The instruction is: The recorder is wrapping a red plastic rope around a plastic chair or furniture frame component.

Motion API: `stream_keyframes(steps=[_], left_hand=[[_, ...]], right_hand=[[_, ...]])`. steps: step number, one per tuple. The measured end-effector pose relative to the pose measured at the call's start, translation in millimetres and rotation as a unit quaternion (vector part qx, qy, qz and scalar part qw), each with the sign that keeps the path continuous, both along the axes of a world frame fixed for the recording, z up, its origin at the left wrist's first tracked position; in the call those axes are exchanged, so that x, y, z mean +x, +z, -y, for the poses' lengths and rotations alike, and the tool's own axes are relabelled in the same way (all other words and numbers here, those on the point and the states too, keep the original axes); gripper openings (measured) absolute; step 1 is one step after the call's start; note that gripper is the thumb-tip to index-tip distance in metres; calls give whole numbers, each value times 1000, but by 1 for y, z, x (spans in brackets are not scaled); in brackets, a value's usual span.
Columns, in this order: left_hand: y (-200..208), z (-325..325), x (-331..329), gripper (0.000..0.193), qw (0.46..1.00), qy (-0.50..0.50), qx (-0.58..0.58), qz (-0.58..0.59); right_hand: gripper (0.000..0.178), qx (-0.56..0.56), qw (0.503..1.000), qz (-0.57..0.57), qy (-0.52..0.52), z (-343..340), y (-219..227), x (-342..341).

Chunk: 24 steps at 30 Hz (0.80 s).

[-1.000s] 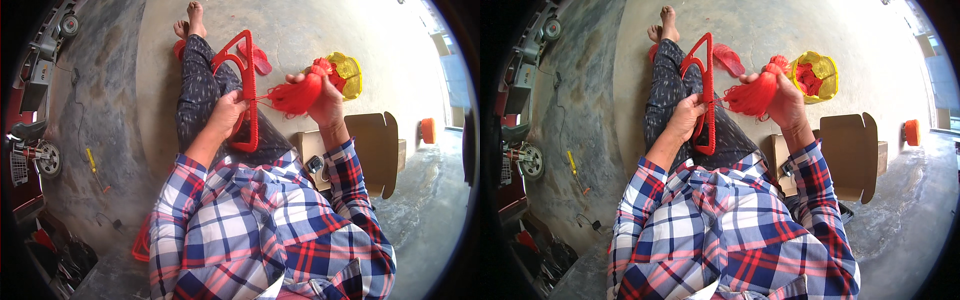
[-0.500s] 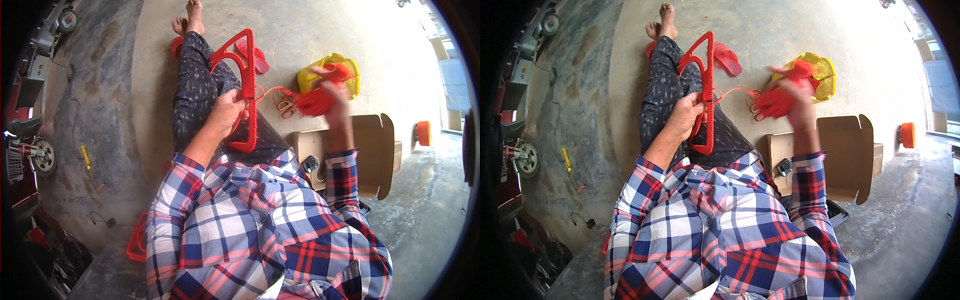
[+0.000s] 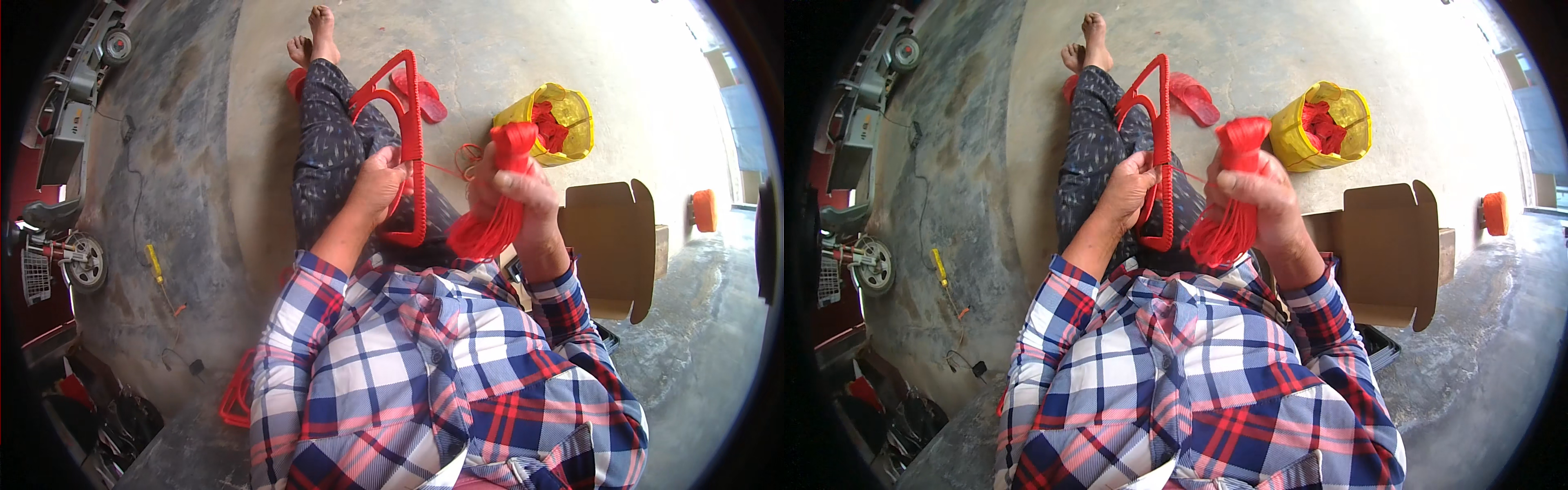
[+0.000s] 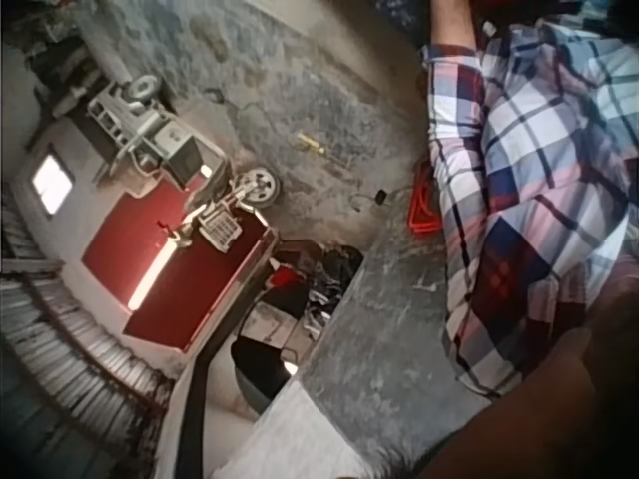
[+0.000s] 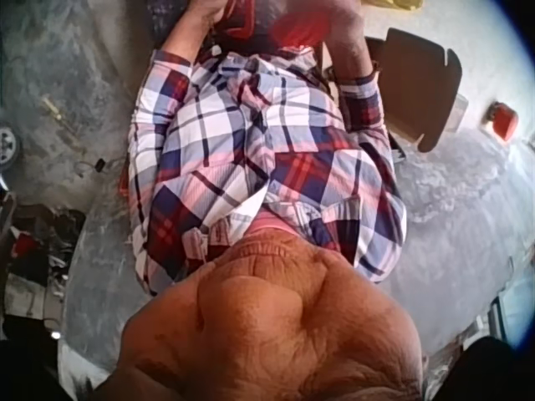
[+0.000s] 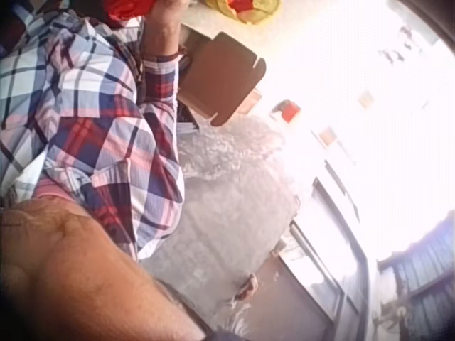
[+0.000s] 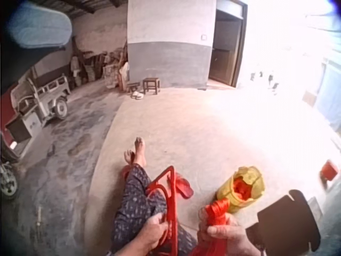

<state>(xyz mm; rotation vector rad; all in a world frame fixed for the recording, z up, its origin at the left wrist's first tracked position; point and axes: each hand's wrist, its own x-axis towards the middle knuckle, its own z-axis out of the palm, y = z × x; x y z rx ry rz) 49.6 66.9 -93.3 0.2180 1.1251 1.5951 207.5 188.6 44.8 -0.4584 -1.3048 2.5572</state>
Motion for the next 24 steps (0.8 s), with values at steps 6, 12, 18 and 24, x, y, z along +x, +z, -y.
stream_keyframes(steps=[6, 12, 18, 24], left_hand=[[57, -2, 17, 39, 673, 199, 3, -712], [53, 10, -7, 8, 869, 245, -65, -424], [38, 38, 23, 13, 978, 124, -169, -12], [34, 40, 35, 10, 979, 123, -156, -53]], right_hand=[[40, -44, 980, -180, 75, -3, 54, -8], [28, 360, 911, -6, 200, -42, 25, -12], [23, 675, 690, 147, 216, -11, -56, -35], [30, 560, 795, 86, 217, 6, -73, -44]])
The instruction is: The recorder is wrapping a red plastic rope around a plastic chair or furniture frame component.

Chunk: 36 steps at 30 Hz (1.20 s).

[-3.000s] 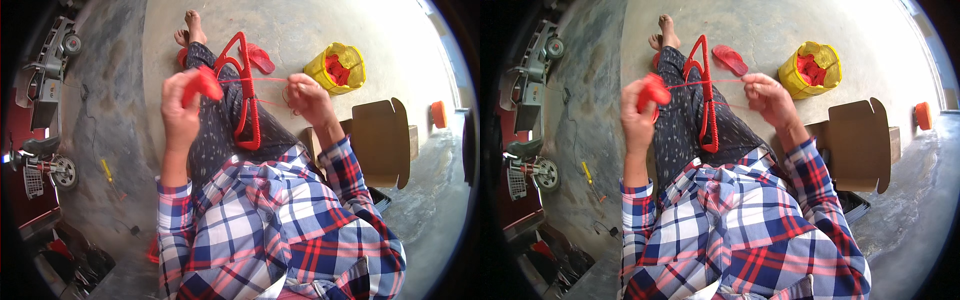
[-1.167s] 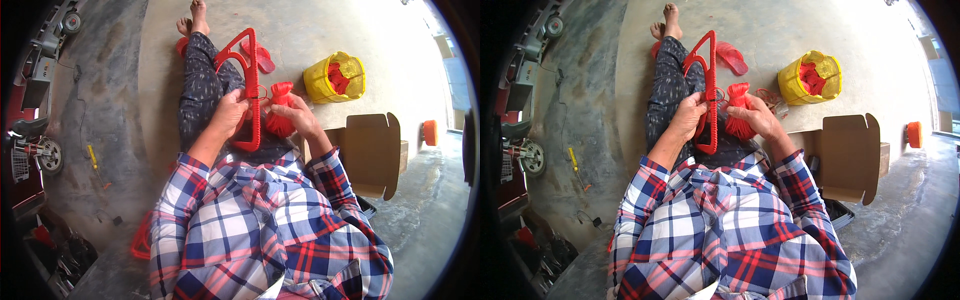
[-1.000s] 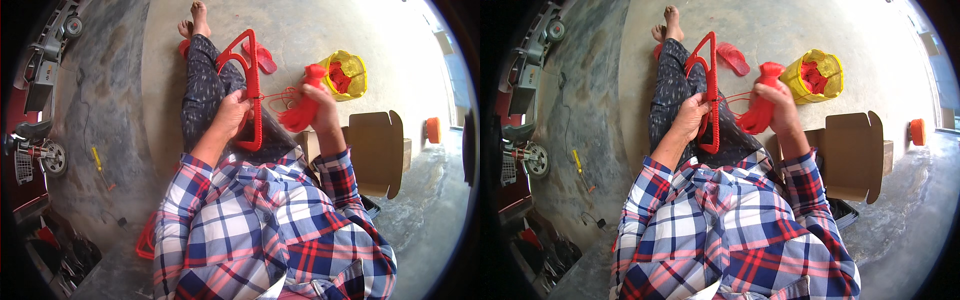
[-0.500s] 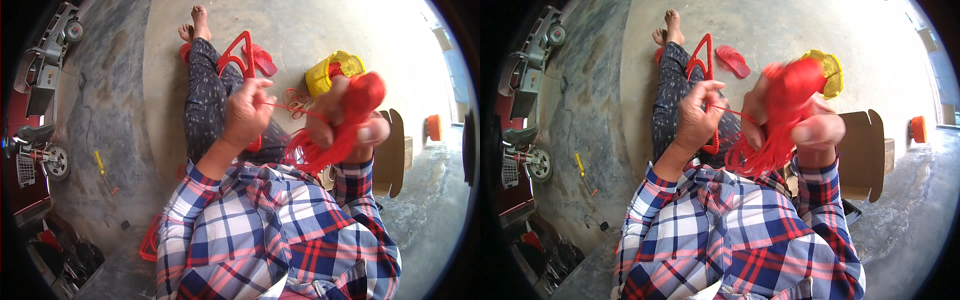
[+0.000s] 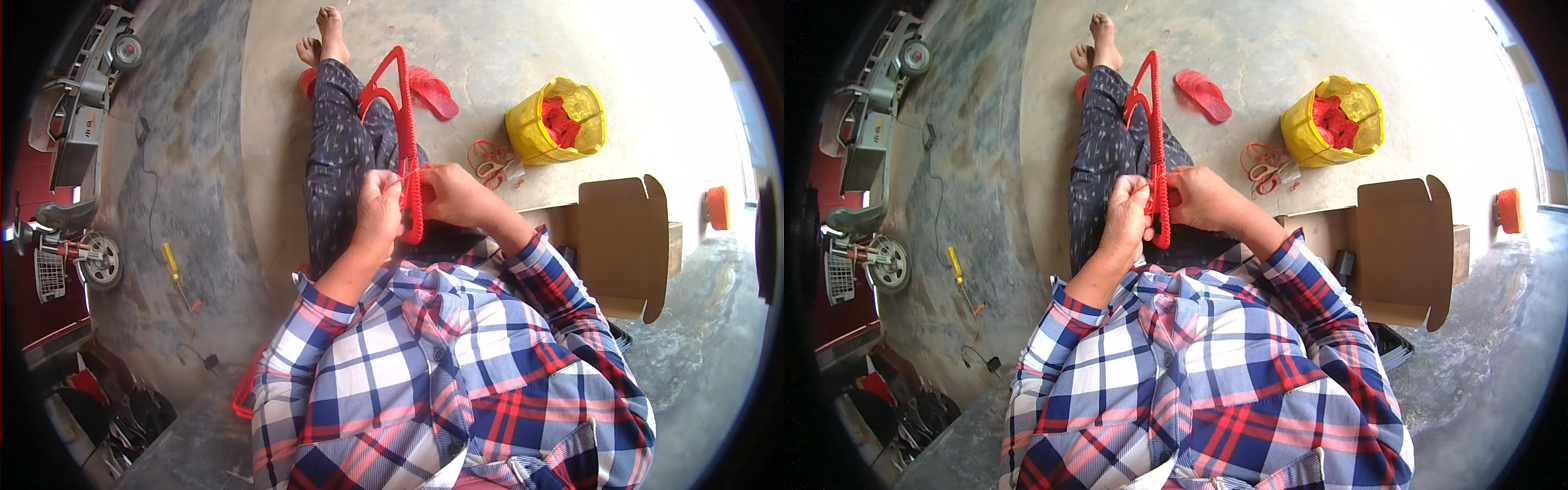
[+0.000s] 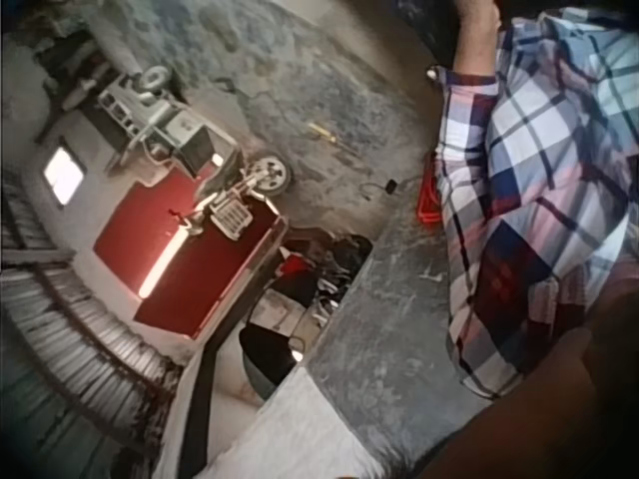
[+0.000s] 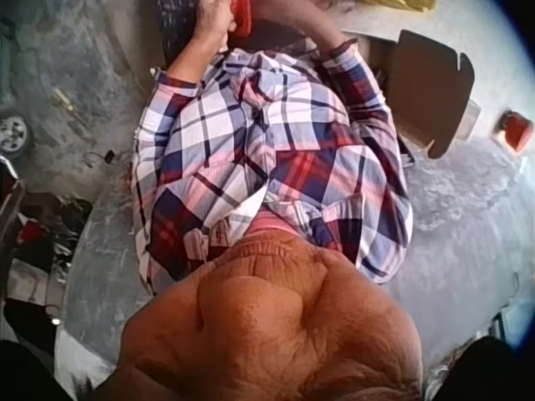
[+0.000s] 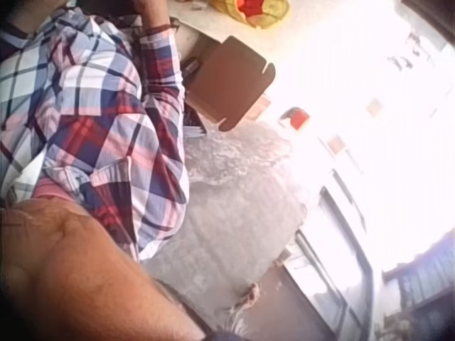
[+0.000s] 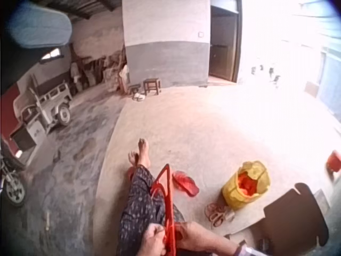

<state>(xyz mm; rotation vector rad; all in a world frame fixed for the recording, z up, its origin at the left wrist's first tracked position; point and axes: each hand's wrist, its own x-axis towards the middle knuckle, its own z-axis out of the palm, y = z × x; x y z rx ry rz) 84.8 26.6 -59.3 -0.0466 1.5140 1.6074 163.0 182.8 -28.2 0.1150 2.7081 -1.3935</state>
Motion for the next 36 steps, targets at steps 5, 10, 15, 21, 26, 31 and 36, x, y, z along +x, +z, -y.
stream_keyframes(steps=[5, 10, 15, 21, 26, 31, 36], left_hand=[[35, -10, -18, 14, 746, 49, -33, -664], [60, -21, -9, 10, 718, -13, 63, -693], [65, -22, -33, 13, 984, 106, 141, 3], [30, -17, -29, 23, 998, 14, 56, -34], [-10, -16, -32, 55, 991, -13, 83, -104], [-24, -31, -27, 45, 991, -39, 117, -44], [-7, -34, -27, 26, 988, -76, 128, 49]], right_hand=[[36, -154, 962, -103, -199, -6, 18, 10], [45, -62, 963, -243, -96, 13, 17, -4], [30, -207, 941, -181, -198, -5, 13, 5], [33, -608, 679, -308, -272, -78, 40, 30], [40, -617, 651, -356, -261, -151, 39, 74], [28, -479, 798, -146, -335, -77, 13, 52], [18, -435, 854, 107, -265, -15, -16, 22]])
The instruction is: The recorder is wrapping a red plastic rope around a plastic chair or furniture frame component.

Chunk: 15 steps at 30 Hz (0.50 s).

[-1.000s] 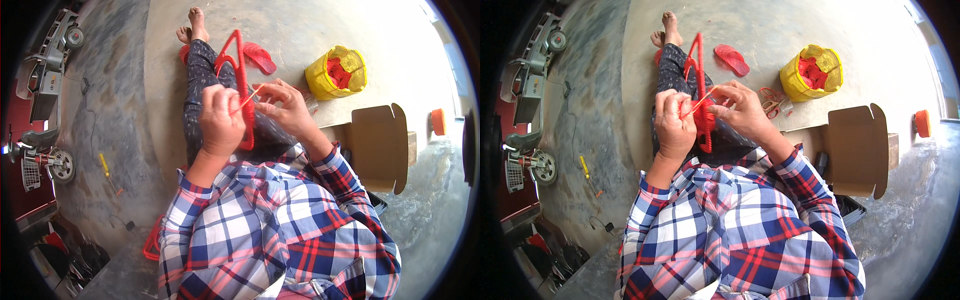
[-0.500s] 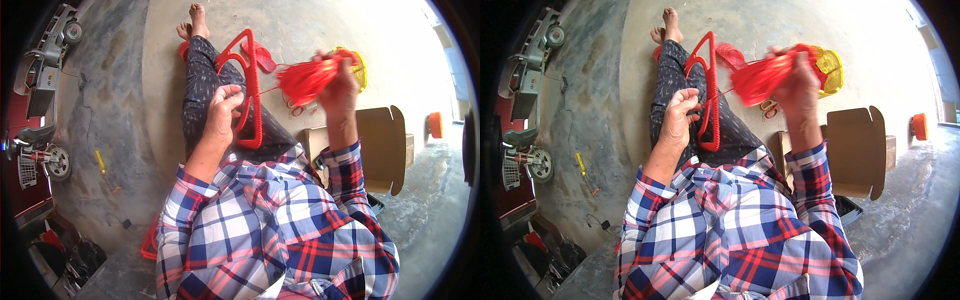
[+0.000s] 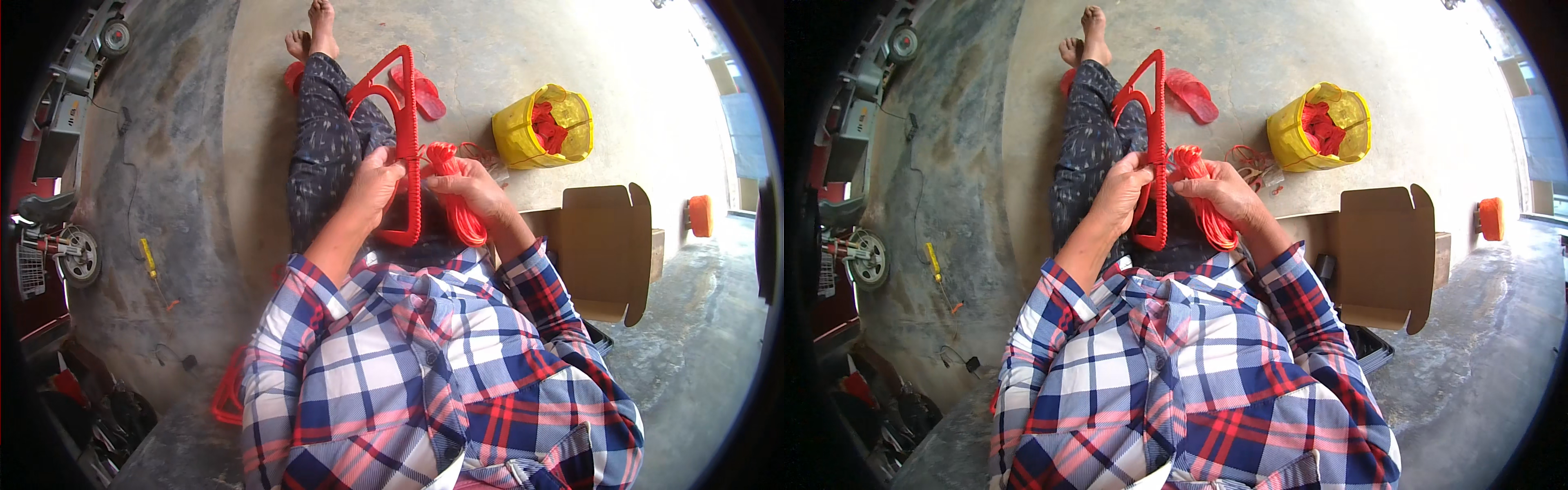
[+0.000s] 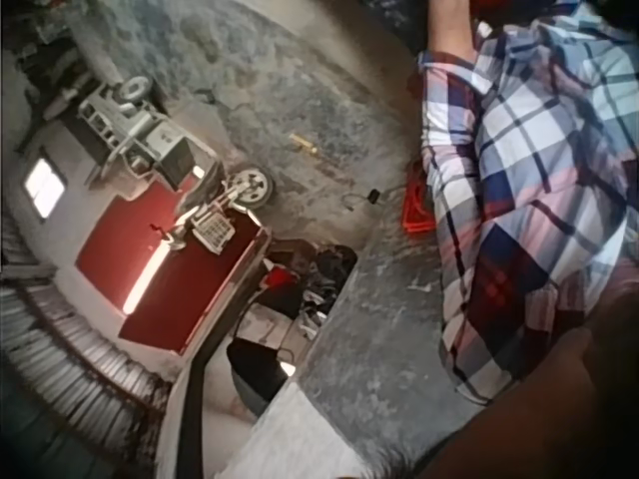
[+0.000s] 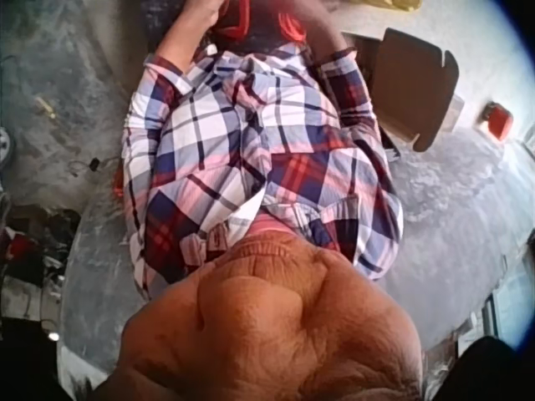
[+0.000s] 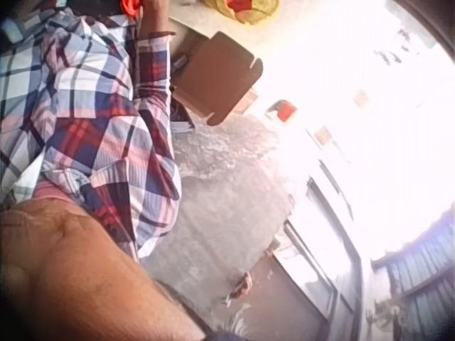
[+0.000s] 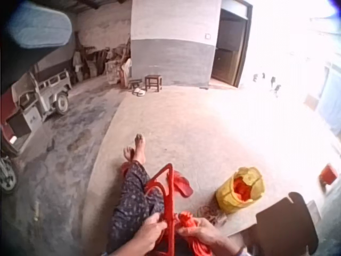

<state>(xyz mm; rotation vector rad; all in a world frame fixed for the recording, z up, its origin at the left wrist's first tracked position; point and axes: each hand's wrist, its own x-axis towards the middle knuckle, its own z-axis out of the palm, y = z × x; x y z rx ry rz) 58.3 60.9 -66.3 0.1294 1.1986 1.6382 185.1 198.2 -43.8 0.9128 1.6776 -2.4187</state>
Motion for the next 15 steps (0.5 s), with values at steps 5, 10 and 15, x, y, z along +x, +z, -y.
stream_keyframes(steps=[5, 10, 15], left_hand=[[-13, 1, -3, 19, 1000, -10, 24, 10], [-20, 6, 0, 18, 997, 19, 60, 50], [-16, 6, -1, 20, 995, 36, 58, 76]], right_hand=[[8, 7, 987, -91, -134, -24, 9, -1], [6, 70, 987, -66, -128, -18, 29, 45], [10, 26, 980, -17, -197, -22, -1, 48]])
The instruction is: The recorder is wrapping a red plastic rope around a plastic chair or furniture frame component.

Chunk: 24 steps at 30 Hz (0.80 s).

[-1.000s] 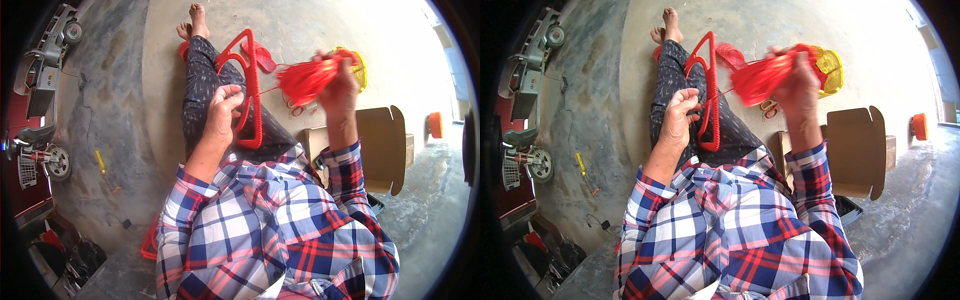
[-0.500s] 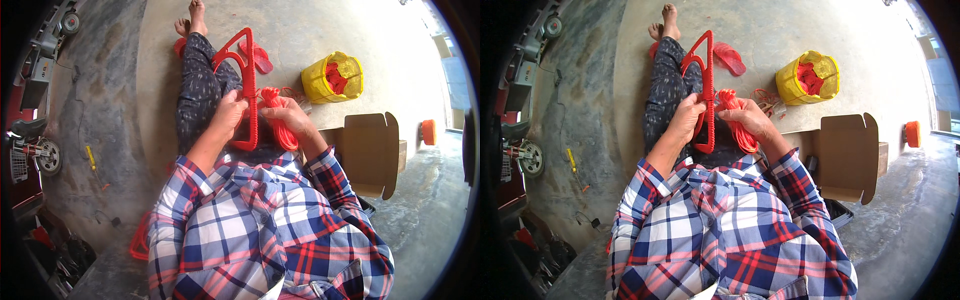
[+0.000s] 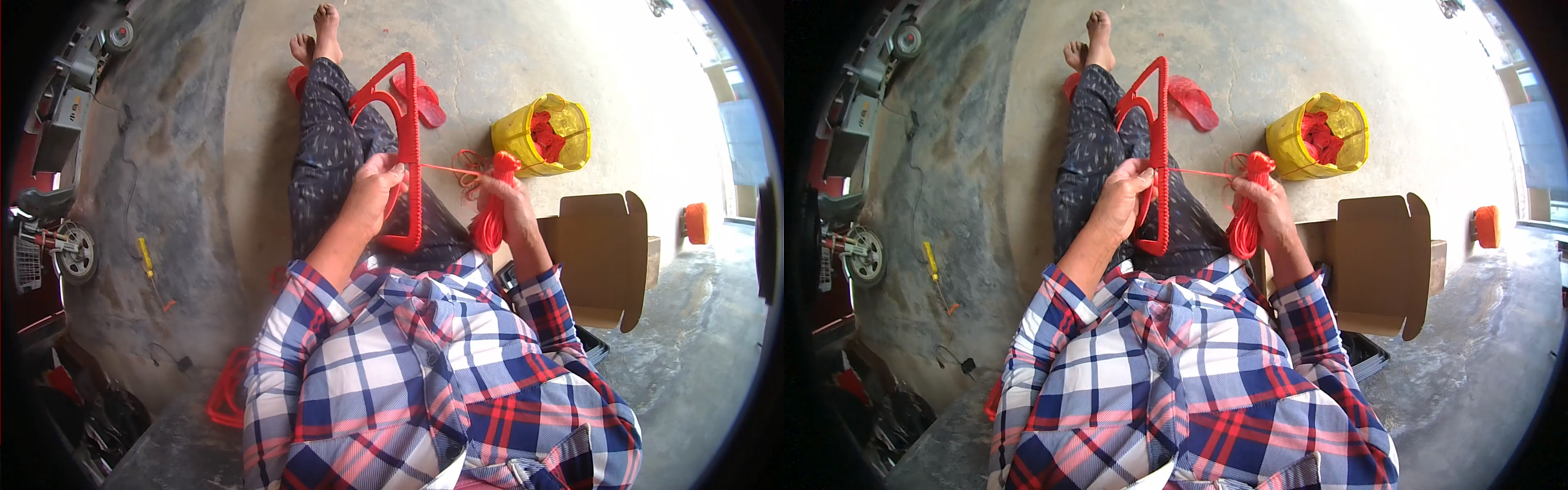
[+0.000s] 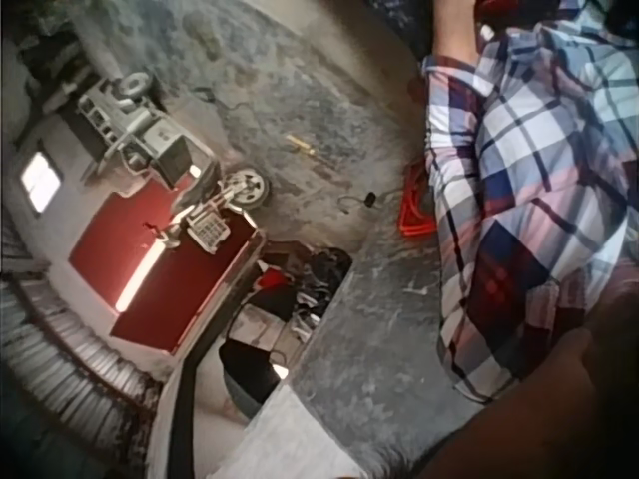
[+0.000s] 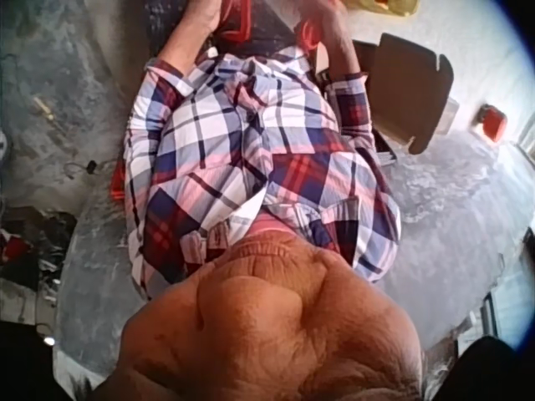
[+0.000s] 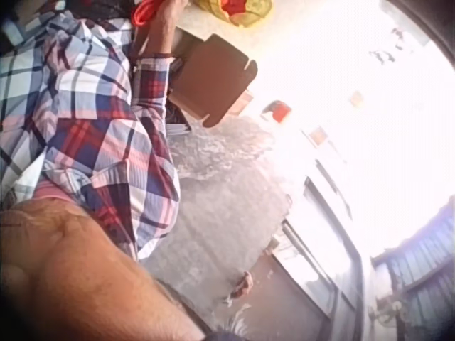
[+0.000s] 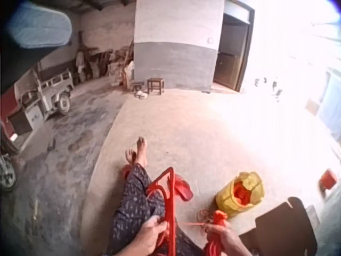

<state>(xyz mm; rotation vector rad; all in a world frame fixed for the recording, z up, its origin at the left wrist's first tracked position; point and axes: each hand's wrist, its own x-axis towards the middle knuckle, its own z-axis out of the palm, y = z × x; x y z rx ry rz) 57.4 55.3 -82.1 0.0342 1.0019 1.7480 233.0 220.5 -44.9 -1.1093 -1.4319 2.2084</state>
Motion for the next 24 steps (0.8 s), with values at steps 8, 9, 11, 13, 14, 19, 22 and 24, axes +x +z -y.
stream_keyframes(steps=[8, 9, 11, 13, 14, 19, 22, 24], left_hand=[[83, 3, 46, 47, 724, -5, 31, -689], [84, 4, 49, 43, 783, -82, 15, -616], [87, 8, 47, 39, 877, -55, 52, -474], [113, 18, 36, 27, 973, 29, 79, -216], [106, 24, 17, 28, 982, 90, 49, -161], [74, 51, -73, 33, 944, 263, 201, 5], [63, 56, -74, 33, 921, 351, 71, -156], [58, 63, -62, 34, 892, 359, -16, -275]], right_hand=[[49, 407, 876, -175, 192, 24, 56, -36], [56, 387, 868, -196, 242, 29, 61, -39], [61, 173, 929, -233, 229, 43, 40, -35], [72, -34, 952, -225, 205, 54, 35, -31], [64, -129, 932, -189, 282, 49, 37, -21], [42, -180, 923, -246, 236, 24, 38, -17], [33, -160, 945, -281, 50, -11, 9, -28], [26, -89, 980, -161, 73, -25, 7, -32]])
